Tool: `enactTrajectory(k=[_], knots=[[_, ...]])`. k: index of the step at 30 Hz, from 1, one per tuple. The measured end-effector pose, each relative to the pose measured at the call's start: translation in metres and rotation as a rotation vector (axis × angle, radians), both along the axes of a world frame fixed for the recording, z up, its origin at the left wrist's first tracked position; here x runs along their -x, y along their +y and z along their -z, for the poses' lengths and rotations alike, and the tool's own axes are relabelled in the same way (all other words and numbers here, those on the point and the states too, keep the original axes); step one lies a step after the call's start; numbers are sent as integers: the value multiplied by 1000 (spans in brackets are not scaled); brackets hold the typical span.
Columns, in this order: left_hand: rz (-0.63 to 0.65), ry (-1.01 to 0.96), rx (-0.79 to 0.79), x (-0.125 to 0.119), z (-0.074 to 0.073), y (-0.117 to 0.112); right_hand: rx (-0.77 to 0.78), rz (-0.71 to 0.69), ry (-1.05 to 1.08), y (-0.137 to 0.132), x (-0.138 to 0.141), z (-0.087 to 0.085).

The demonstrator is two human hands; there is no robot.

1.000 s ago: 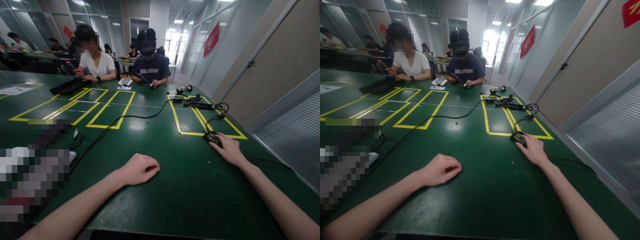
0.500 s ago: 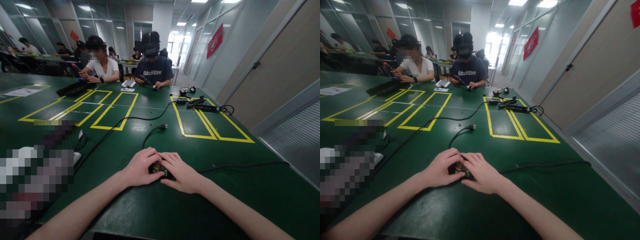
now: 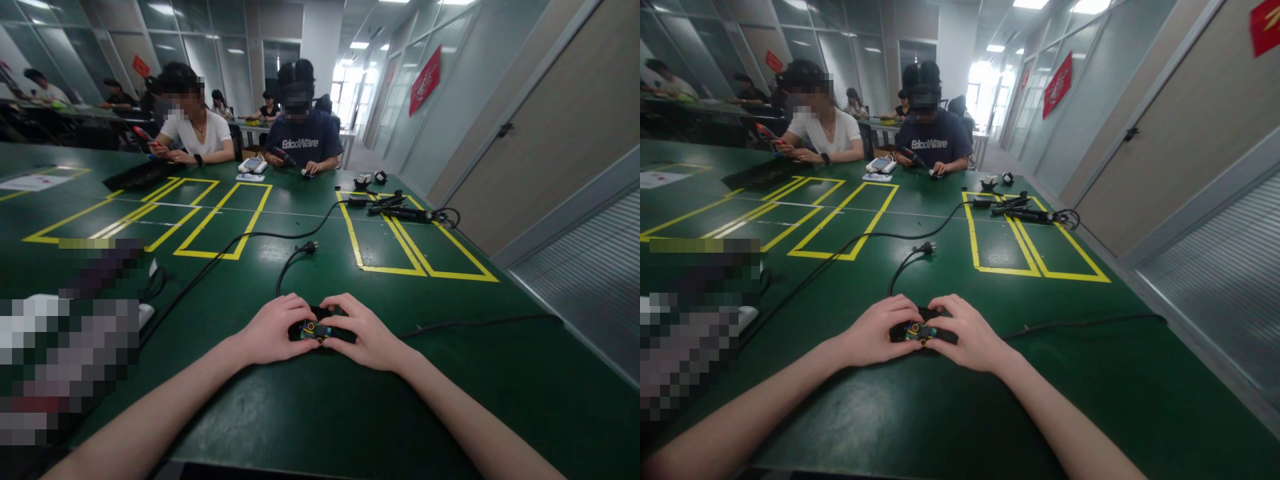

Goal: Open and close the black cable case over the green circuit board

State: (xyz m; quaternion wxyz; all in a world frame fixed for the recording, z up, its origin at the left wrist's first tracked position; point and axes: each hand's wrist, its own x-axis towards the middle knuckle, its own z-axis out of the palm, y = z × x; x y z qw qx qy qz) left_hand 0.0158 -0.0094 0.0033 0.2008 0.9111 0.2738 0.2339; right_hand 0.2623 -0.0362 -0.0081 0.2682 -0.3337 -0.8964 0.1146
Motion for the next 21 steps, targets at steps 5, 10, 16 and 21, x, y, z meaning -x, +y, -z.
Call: enactTrajectory(k=[5,10,16,21], knots=[[-2,-3,21,1,2,3,-36,-13,-36,0,2,0],[-9,8,27,1,2,3,-32,20,-49,-1,3,-2],[-35,28,31,1,2,3,29,96,-112,-1,0,4],[-40,70,7,3,6,5,28,69,-63,1,0,7]])
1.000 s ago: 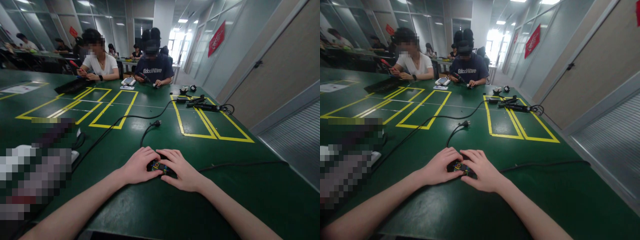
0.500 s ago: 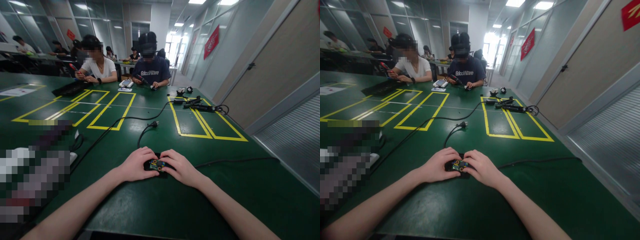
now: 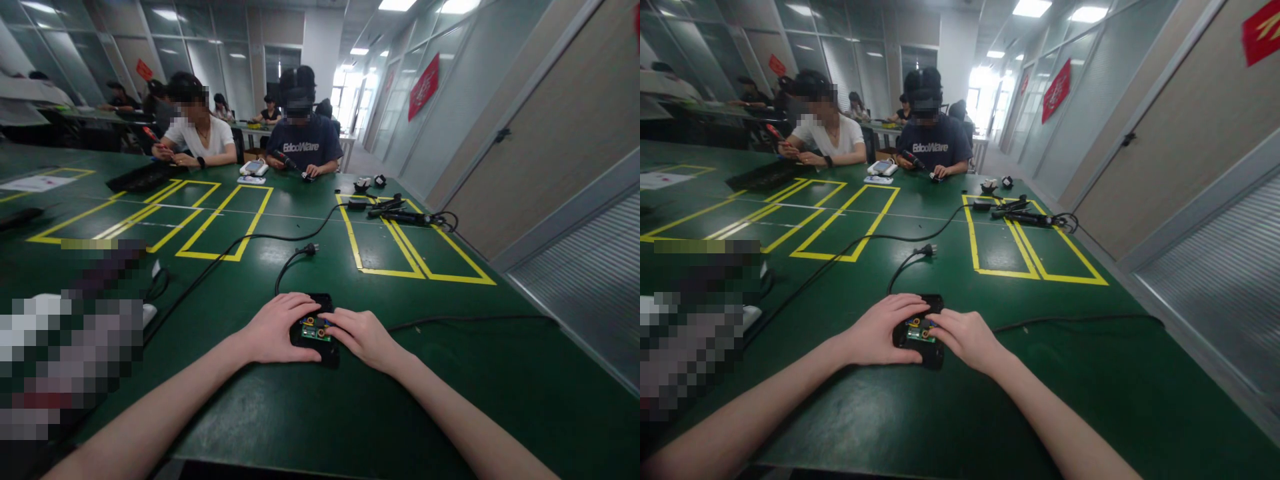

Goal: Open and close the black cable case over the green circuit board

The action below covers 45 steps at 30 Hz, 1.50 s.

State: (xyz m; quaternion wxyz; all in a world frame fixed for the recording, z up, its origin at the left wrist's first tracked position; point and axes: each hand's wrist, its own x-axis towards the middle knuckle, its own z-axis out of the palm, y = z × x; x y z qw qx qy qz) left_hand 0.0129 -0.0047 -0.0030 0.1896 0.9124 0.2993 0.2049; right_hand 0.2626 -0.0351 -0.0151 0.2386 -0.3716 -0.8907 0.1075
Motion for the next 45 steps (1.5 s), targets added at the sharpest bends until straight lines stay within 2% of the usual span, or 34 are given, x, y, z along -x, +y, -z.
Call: enactTrajectory(k=[6,13,19,24,31,37,45], knots=[[7,29,-6,-1,1,1,68,35,57,4,-1,4],[1,17,23,-1,-2,-2,203,89,270,4,0,2],[18,12,24,2,0,-3,247,161,231,1,3,-2],[-21,-37,50,-4,1,-3,202,183,116,-1,6,-1],[-108,-59,37,-15,2,-5,75,102,126,-3,6,-2],[-109,-58,47,-17,4,-6,49,83,30,-6,1,-5],[-97,-171,61,-10,1,-4,-72,112,-142,-6,3,-7]])
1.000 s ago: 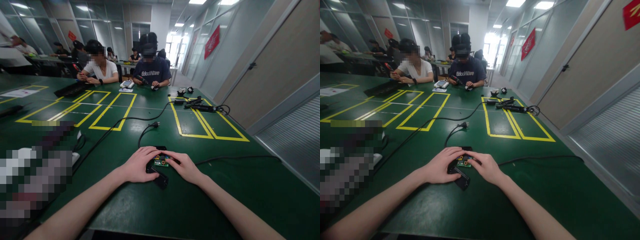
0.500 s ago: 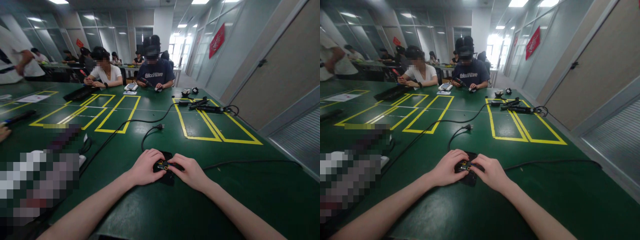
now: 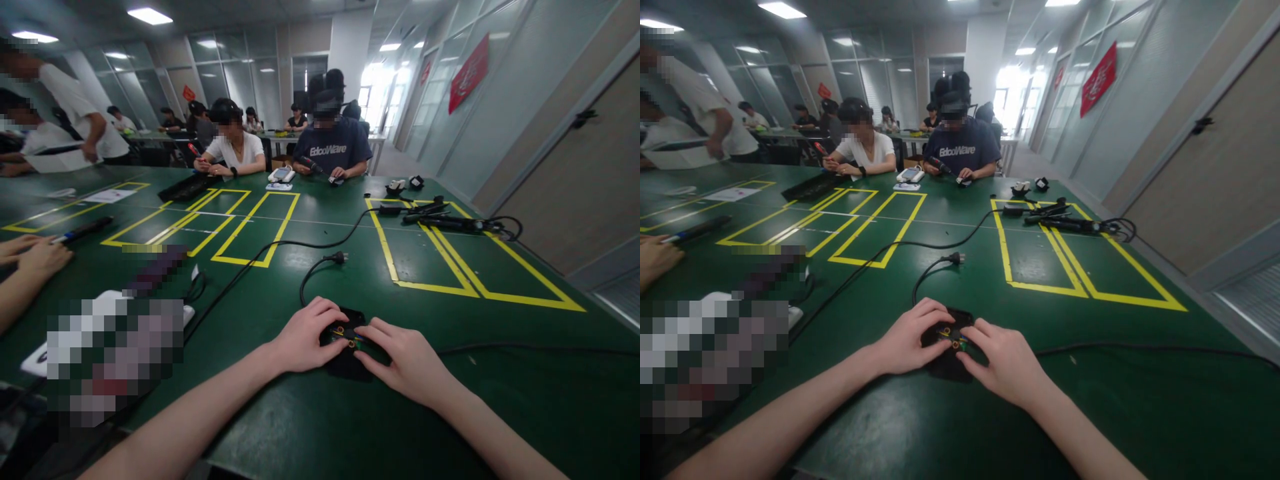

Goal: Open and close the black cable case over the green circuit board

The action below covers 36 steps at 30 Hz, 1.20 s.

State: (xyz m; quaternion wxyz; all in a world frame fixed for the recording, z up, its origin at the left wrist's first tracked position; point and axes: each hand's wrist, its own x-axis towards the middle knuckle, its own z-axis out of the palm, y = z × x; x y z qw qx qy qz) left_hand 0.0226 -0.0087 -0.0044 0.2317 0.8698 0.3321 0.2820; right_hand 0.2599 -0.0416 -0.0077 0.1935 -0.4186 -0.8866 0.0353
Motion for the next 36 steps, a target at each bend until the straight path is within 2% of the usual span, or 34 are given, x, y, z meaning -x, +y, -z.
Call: enactTrajectory(k=[9,16,23,29,36], knots=[[-44,89,-44,19,-6,10,43,71,22,4,-1,2],[-62,213,-6,19,-2,12,62,93,70,3,1,4],[-114,234,-33,15,-2,10,90,49,116,4,0,7],[-105,206,-46,16,-2,9,111,56,186,4,-3,8],[-134,179,-75,15,1,6,84,169,145,3,1,7]])
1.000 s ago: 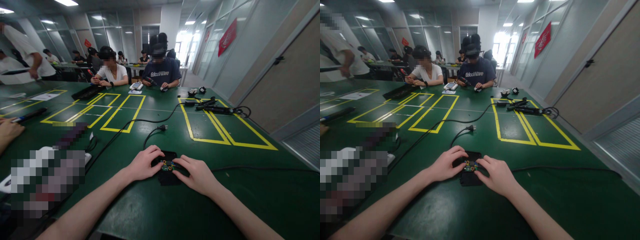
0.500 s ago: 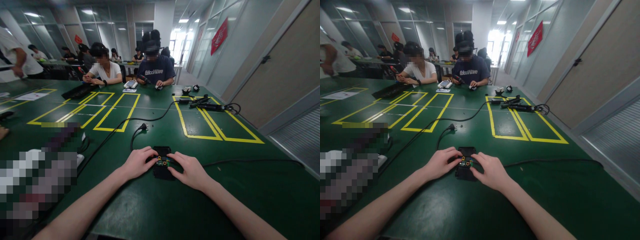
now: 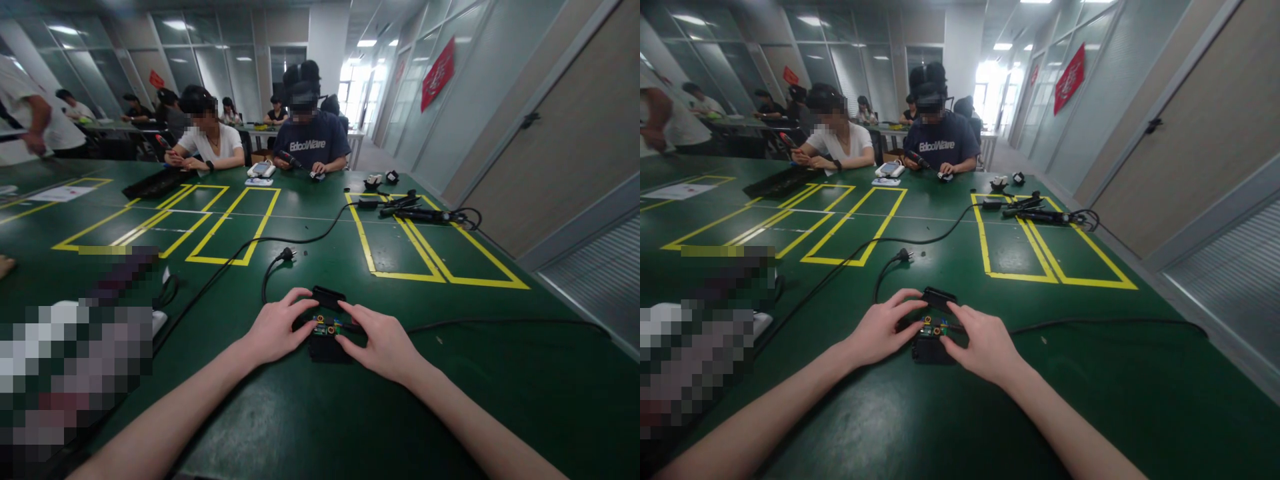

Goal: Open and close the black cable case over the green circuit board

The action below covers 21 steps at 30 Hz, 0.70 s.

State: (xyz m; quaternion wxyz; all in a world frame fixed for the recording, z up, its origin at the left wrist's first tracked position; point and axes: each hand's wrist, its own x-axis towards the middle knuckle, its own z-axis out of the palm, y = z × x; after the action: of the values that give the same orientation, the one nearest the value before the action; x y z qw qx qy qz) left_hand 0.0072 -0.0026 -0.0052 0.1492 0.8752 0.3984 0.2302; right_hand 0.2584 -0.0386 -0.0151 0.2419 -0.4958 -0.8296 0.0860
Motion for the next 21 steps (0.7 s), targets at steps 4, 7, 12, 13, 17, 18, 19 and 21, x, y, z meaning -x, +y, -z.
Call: enactTrajectory(k=[4,7,12,13,17,18,19,21], knots=[[42,5,1,1,3,3,13,19,-43,0,2,-2],[53,-20,6,1,4,5,6,21,-46,0,3,-2],[68,-64,28,-1,4,7,-9,30,-49,1,4,0],[70,-75,28,-2,5,7,-6,33,-46,1,4,0],[56,-136,18,-2,6,7,-5,54,-11,2,5,2],[51,-153,16,-2,6,7,-5,66,-1,1,6,3],[47,-170,15,-2,6,6,-4,77,8,1,7,4],[42,-201,24,-2,5,5,4,91,21,1,9,4]])
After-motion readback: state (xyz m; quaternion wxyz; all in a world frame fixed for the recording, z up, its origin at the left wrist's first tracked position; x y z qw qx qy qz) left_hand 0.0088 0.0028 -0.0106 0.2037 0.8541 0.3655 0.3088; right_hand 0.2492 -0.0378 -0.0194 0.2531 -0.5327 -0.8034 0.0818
